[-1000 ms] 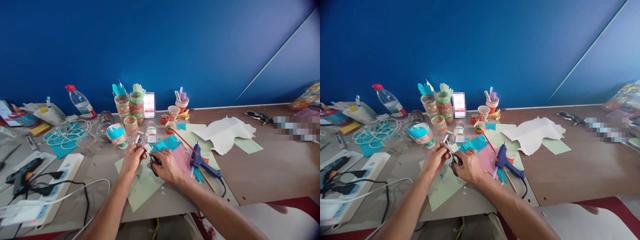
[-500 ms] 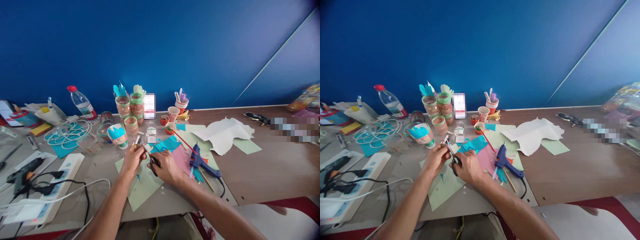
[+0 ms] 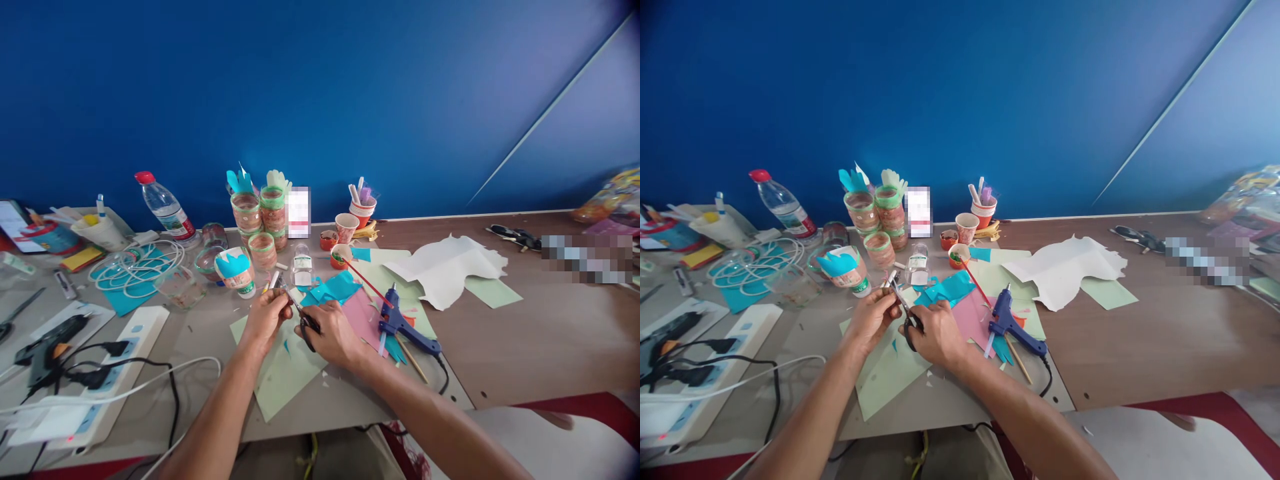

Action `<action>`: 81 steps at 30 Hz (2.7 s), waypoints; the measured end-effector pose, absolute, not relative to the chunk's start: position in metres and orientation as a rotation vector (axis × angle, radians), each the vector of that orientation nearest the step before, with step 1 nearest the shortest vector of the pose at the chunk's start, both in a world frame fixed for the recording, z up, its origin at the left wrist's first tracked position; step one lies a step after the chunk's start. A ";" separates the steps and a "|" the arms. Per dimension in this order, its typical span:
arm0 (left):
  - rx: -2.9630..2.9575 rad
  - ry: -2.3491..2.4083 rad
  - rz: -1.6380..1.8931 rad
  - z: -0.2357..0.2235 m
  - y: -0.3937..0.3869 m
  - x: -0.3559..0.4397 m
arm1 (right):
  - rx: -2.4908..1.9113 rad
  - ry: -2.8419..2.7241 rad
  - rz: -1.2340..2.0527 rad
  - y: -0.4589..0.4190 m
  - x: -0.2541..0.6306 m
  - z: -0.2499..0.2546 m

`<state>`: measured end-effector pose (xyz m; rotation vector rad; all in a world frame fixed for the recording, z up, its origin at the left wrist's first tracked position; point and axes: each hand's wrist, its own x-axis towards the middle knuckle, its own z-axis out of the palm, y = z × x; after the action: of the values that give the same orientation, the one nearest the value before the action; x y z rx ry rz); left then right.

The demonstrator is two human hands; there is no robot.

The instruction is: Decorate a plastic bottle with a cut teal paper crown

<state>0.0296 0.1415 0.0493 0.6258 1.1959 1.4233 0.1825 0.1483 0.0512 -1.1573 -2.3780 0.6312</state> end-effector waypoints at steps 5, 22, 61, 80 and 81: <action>0.617 1.203 1.419 0.049 0.142 0.029 | -1.169 -2.387 0.641 0.148 0.183 0.054; 0.633 1.227 1.370 0.042 0.142 0.023 | -1.179 -2.304 0.745 0.150 0.185 0.051; 0.548 1.065 1.460 0.052 0.140 0.033 | -1.097 -2.281 0.593 0.150 0.186 0.043; 0.561 1.110 1.440 0.047 0.142 0.028 | -1.146 -2.311 0.628 0.148 0.184 0.046; 0.568 1.115 1.442 0.046 0.142 0.028 | -1.141 -2.308 0.632 0.148 0.184 0.045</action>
<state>0.0278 0.1424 0.0464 0.5682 1.1149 1.4416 0.1837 0.1481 0.0454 -1.1407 -2.3083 0.6317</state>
